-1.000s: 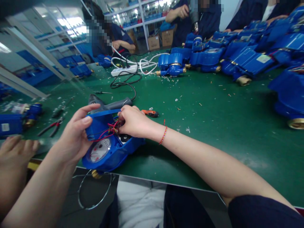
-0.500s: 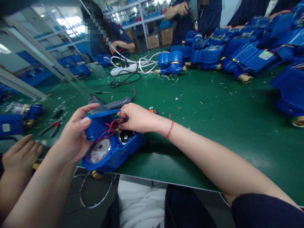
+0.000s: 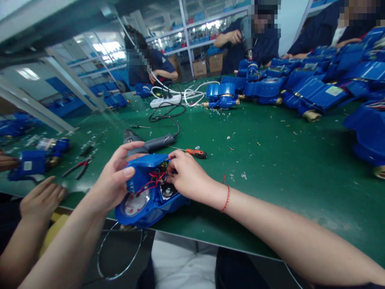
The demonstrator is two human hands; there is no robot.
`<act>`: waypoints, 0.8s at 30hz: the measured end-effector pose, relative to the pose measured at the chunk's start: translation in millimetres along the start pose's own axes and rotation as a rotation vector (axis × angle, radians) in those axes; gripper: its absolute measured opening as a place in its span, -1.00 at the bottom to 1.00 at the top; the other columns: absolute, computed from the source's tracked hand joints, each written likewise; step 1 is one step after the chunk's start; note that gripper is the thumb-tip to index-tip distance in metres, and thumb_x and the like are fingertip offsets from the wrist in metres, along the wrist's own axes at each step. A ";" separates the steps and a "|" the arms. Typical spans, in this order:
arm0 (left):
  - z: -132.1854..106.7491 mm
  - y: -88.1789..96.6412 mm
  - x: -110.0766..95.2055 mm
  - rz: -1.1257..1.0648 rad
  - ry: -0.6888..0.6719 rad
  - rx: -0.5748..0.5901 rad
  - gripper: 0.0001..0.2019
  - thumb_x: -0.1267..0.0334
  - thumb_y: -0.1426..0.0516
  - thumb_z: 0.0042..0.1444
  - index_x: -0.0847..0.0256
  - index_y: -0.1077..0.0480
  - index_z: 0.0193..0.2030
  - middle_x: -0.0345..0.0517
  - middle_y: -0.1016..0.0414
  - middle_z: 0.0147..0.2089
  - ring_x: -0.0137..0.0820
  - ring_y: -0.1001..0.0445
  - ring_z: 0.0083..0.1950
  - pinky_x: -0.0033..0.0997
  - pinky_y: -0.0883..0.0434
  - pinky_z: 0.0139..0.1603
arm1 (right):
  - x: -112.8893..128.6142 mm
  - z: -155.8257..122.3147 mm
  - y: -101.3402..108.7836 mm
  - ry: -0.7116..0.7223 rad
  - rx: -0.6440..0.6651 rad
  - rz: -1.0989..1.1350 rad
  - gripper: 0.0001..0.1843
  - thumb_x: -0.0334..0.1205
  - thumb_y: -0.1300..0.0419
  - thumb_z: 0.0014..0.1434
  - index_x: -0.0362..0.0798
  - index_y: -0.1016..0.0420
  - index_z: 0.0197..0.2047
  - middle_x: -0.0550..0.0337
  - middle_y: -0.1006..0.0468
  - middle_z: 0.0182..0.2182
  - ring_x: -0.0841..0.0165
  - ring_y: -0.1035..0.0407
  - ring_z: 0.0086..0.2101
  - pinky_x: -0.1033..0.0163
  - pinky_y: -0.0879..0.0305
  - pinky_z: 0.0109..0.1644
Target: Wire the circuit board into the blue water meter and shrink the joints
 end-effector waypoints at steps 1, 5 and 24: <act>-0.5 1.3 0.4 0.026 -0.011 0.024 -0.36 0.13 -0.35 -0.18 0.09 -0.28 0.08 -0.11 -0.49 -0.16 -0.31 -0.51 -0.24 -0.45 -0.44 -0.33 | 0.2 -3.8 -1.8 0.011 -0.021 0.012 -0.87 -0.50 -0.31 0.01 -0.17 -0.45 -0.46 0.01 -0.39 -0.10 0.26 -0.28 -0.05 0.16 -0.20 0.07; -4.8 4.8 1.7 0.123 -0.036 0.075 -0.39 0.06 -0.31 -0.08 0.04 -0.25 0.12 -0.08 -0.47 -0.08 -0.24 -0.52 -0.14 -0.42 -0.44 -0.26 | 2.8 -10.4 -6.6 0.047 -0.059 0.034 -0.91 -0.36 -0.34 0.00 -0.12 -0.51 -0.39 0.03 -0.36 0.00 0.18 -0.19 0.04 0.06 -0.10 0.17; -38.4 -26.2 5.3 1.149 -0.312 -0.267 -0.27 0.38 -0.18 -0.02 -0.08 -0.06 0.29 -0.02 -0.36 0.17 0.02 -0.42 0.15 0.05 -0.38 0.09 | 16.1 -3.8 -22.4 -0.249 -0.079 0.311 -0.90 -0.28 -0.26 -0.05 -0.10 -0.55 -0.39 0.04 -0.42 -0.08 0.15 -0.28 -0.03 0.08 -0.20 0.08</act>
Point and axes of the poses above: each hand's wrist, its own z-axis towards the middle knuckle, its own y-axis out of the back of the hand, x = y × z, the point moved 1 cm from there along z, towards the middle knuckle
